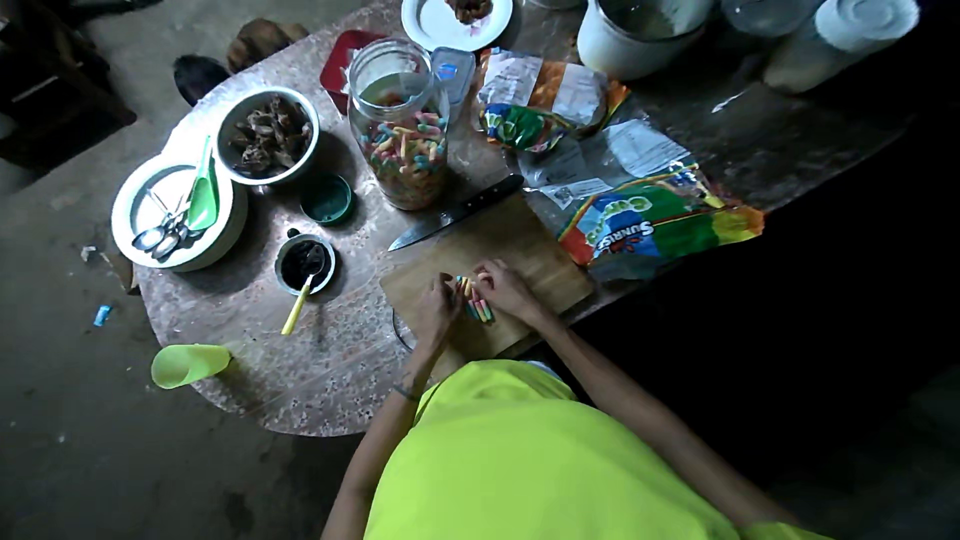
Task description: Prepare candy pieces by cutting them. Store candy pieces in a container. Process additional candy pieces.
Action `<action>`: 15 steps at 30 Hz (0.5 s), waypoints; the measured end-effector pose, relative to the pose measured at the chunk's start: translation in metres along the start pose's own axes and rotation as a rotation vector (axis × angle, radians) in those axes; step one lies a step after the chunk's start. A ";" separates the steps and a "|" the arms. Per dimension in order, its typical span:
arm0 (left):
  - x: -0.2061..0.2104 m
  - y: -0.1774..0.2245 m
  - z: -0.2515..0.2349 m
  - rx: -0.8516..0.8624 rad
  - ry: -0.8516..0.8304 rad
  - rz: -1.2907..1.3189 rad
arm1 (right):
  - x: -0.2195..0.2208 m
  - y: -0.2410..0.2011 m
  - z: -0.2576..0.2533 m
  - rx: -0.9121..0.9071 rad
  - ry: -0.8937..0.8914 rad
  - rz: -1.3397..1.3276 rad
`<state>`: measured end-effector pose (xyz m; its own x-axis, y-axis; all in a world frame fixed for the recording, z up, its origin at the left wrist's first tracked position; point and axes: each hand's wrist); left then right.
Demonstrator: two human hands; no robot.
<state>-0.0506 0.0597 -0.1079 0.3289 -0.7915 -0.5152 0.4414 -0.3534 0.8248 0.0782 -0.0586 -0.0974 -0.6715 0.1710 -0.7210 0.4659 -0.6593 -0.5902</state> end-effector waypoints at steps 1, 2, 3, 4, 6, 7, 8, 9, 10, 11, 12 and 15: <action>0.001 0.000 -0.001 -0.003 -0.016 -0.014 | 0.005 -0.005 0.002 -0.008 0.001 0.029; 0.001 0.002 -0.001 -0.024 -0.045 -0.027 | 0.009 -0.010 0.004 -0.007 0.003 0.045; -0.001 0.006 -0.001 -0.048 -0.073 -0.045 | 0.011 -0.014 0.005 -0.001 0.011 0.056; -0.003 0.011 -0.002 -0.068 -0.093 -0.059 | 0.012 -0.017 0.005 0.006 0.020 0.062; -0.005 0.012 -0.004 -0.072 -0.124 -0.070 | 0.007 -0.021 0.003 0.028 0.000 0.066; -0.005 0.011 -0.006 -0.059 -0.127 -0.056 | 0.004 -0.022 0.002 0.037 -0.010 0.057; -0.006 0.008 -0.007 -0.049 -0.119 -0.030 | 0.001 -0.020 0.000 0.044 -0.020 0.036; -0.007 0.007 -0.008 -0.044 -0.102 -0.003 | -0.002 -0.017 -0.003 0.052 -0.033 0.007; -0.008 0.005 -0.008 -0.042 -0.078 0.025 | -0.005 -0.012 -0.004 0.060 -0.041 -0.033; -0.009 0.003 -0.008 -0.033 -0.048 0.059 | -0.007 -0.006 -0.007 0.064 -0.050 -0.093; -0.011 0.001 -0.008 -0.019 -0.019 0.101 | -0.009 0.001 -0.009 0.060 -0.058 -0.167; -0.016 -0.010 -0.007 0.037 0.023 0.223 | -0.007 0.021 -0.014 0.028 -0.091 -0.440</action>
<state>-0.0541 0.0794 -0.1096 0.4344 -0.8405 -0.3238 0.3248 -0.1891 0.9267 0.1013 -0.0634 -0.1098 -0.8506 0.3753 -0.3682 0.1098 -0.5581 -0.8224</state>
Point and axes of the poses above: each hand's wrist, its own z-axis away from the middle knuckle, its own x-axis out of the palm, y = z × x, and after that the axes turned 12 degrees about z, right-handed
